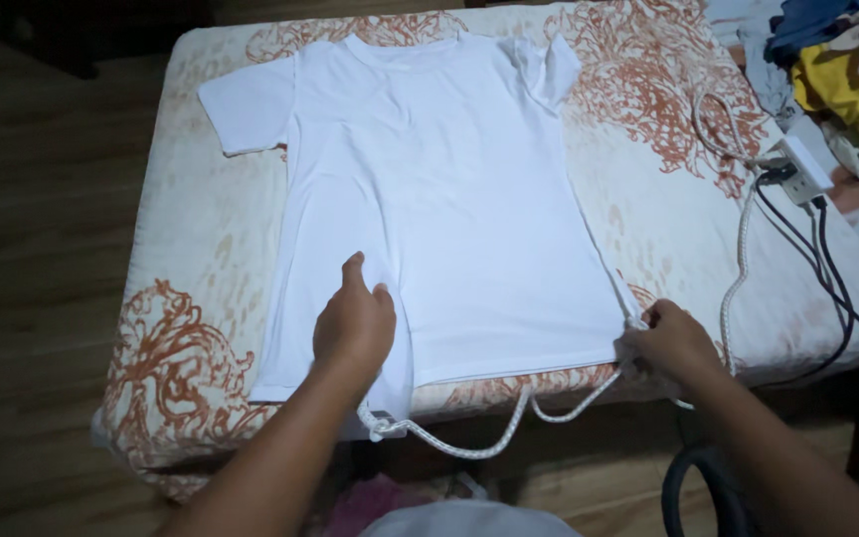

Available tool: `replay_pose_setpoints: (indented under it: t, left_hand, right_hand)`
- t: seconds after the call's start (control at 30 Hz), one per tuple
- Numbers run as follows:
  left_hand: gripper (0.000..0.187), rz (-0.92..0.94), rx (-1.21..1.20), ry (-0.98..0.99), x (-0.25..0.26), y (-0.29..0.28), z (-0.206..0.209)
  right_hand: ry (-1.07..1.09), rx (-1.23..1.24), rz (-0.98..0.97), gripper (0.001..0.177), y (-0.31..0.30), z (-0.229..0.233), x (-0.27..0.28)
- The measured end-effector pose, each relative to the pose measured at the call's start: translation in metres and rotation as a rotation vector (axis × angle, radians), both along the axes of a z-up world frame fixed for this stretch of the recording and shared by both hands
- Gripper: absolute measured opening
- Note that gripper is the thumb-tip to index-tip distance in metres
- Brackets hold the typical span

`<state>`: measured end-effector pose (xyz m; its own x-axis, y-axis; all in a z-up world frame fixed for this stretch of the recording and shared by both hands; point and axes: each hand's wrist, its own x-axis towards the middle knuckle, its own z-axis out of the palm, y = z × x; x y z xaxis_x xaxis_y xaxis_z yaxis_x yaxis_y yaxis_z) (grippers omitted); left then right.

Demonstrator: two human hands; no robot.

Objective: The person irons a white t-shirt on a bed, smoothing the fabric and using an electric iron to remove wrinkles. After ironing, the person places the t-shirt on a hanger and hangs it on a clothes rack.

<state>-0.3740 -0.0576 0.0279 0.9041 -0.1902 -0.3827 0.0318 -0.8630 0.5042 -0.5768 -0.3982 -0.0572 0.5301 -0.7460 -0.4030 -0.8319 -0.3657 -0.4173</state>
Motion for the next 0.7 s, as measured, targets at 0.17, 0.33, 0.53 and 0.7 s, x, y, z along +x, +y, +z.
replay_pose_setpoints:
  t: [0.17,0.33,0.53,0.7]
  left_hand:
    - [0.059,0.010,-0.061,-0.098,0.014,-0.010,-0.007]
    - [0.057,0.054,-0.051,-0.149,0.060,-0.036,-0.030]
    - [0.055,0.069,-0.083,-0.175,0.127,-0.070,-0.043]
    - [0.055,0.019,-0.083,-0.227,0.197,-0.099,-0.059]
  right_hand:
    - [0.053,-0.324,0.121,0.080,0.040,0.030,0.041]
    - [-0.133,-0.414,0.507,0.079,0.078,0.014,0.109]
    - [0.095,-0.307,0.722,0.086,0.125,0.025,0.155]
    - [-0.091,-0.384,0.759,0.083,0.128,0.004,0.141]
